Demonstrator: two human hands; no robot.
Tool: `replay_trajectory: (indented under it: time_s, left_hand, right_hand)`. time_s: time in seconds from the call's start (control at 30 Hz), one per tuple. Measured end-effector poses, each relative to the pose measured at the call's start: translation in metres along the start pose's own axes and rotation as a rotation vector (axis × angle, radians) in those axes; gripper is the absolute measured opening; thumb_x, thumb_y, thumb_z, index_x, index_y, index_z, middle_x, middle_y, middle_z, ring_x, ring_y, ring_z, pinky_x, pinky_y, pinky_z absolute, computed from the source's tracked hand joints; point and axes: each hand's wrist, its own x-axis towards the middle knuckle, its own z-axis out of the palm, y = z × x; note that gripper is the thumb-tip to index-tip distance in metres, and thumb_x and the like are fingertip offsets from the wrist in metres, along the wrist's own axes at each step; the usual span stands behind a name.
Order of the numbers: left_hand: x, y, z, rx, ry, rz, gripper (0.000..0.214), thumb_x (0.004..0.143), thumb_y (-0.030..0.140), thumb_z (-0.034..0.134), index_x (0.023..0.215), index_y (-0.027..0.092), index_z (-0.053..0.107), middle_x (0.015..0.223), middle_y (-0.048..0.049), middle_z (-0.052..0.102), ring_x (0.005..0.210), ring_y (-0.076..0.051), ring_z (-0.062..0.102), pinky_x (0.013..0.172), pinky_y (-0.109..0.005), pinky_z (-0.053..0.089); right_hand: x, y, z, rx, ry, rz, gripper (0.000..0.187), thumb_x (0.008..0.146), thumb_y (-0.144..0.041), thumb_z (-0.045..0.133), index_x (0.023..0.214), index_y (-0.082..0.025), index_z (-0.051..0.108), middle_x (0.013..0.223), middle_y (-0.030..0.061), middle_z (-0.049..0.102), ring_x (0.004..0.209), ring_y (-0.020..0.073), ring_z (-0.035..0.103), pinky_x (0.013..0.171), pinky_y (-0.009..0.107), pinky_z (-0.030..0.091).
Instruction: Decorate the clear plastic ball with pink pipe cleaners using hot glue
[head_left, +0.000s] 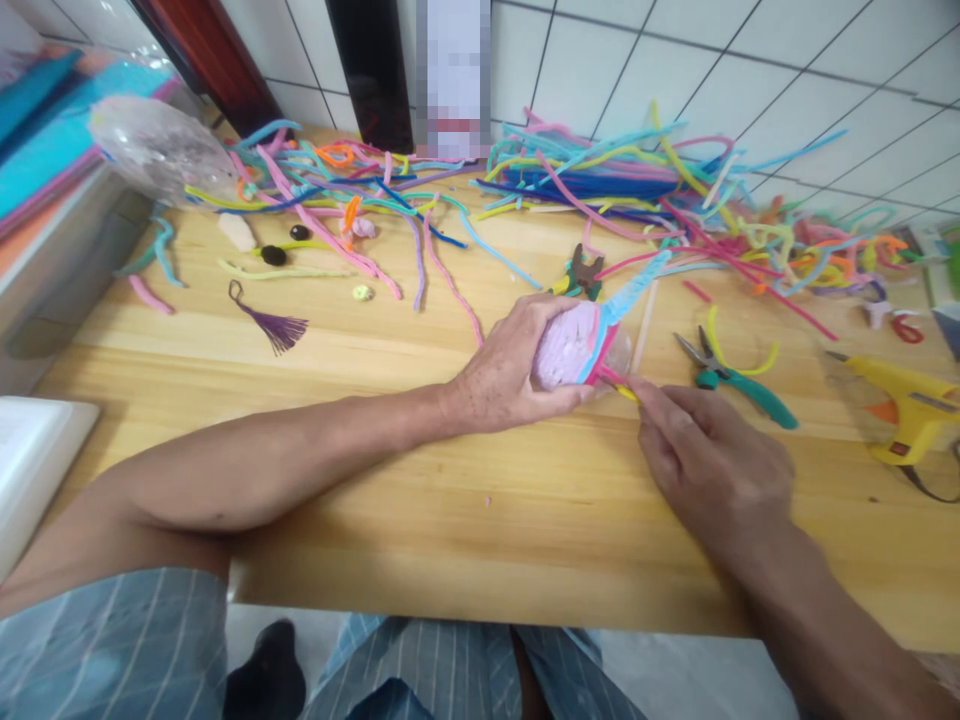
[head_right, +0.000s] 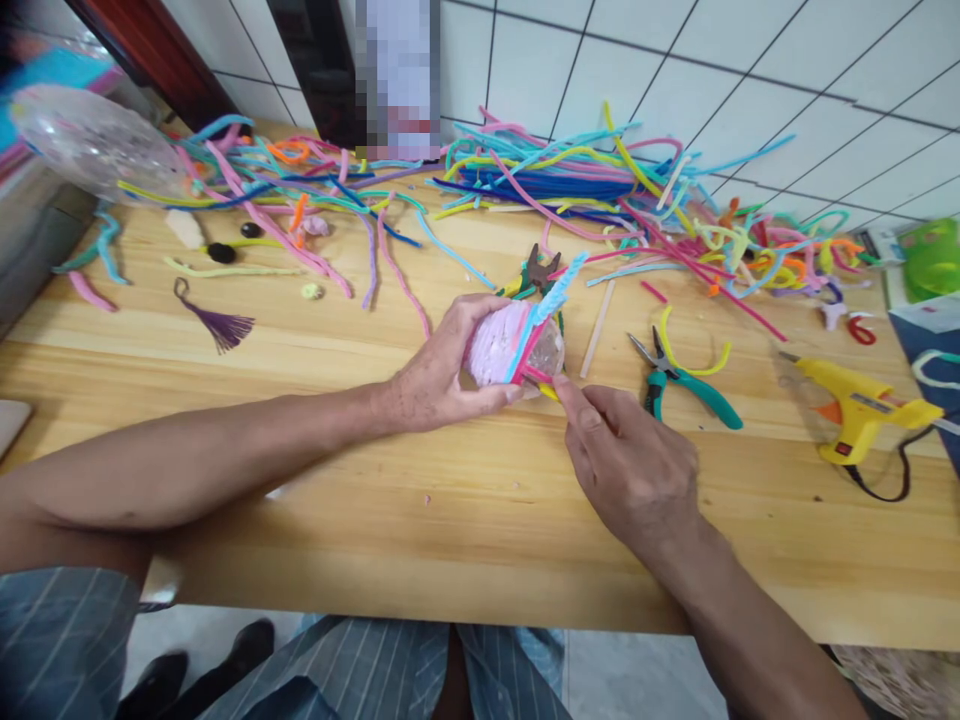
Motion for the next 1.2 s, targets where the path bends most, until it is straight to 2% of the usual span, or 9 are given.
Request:
replay_trajectory:
  time_s: [0.23,0.47,0.73,0.9,1.2]
  left_hand:
    - [-0.0003,-0.0024,0.0012,-0.006,0.014,0.018,0.093,0.100,0.072,0.082,0.170,0.026,0.042,0.163,-0.0200,0.063,0.153,-0.040,0.064,0.130,-0.061,0.056]
    - [0.0005,-0.0021,0.0015,0.029,0.039,0.054,0.089,0.103,0.072,0.078,0.168,0.024,0.042,0.159,-0.0197,0.064,0.149,-0.038,0.065,0.125,-0.058,0.059]
    - [-0.0001,-0.0021,0.0018,-0.011,0.007,0.005,0.092,0.101,0.076,0.078,0.170,0.027,0.041,0.163,-0.0191,0.063,0.154,-0.039,0.062,0.131,-0.059,0.054]
    - [-0.0002,-0.0019,0.0007,-0.005,0.009,0.010,0.092,0.101,0.075,0.079,0.169,0.026,0.041,0.162,-0.0195,0.063,0.154,-0.038,0.063,0.129,-0.058,0.056]
    - [0.0013,0.0004,-0.0021,-0.021,-0.035,-0.067,0.100,0.096,0.079,0.083,0.170,0.024,0.044,0.168,-0.0222,0.061,0.161,-0.042,0.059,0.138,-0.066,0.050]
  right_hand:
    - [-0.0072,0.0027,0.0050,-0.026,-0.032,0.049,0.044,0.110,-0.015,0.071,0.149,-0.032,0.081,0.107,0.0020,0.091,0.085,0.0161,0.084,0.073,0.026,0.060]
    - [-0.0052,0.0024,0.0058,-0.006,-0.028,0.043,0.038,0.112,-0.014,0.068,0.145,-0.028,0.081,0.105,0.0030,0.090,0.083,0.0152,0.083,0.071,0.026,0.058]
    - [-0.0048,0.0019,0.0039,0.019,-0.042,0.039,0.047,0.109,-0.011,0.070,0.151,-0.029,0.079,0.107,0.0027,0.090,0.084,0.0154,0.083,0.072,0.026,0.057]
    - [-0.0080,0.0021,0.0071,-0.006,-0.052,0.069,0.042,0.110,-0.015,0.067,0.147,-0.031,0.081,0.107,0.0034,0.089,0.084,0.0158,0.081,0.072,0.026,0.056]
    - [-0.0081,0.0033,0.0086,0.012,-0.046,0.080,0.045,0.107,-0.014,0.068,0.146,-0.031,0.082,0.107,0.0042,0.089,0.086,0.0175,0.082,0.073,0.026,0.059]
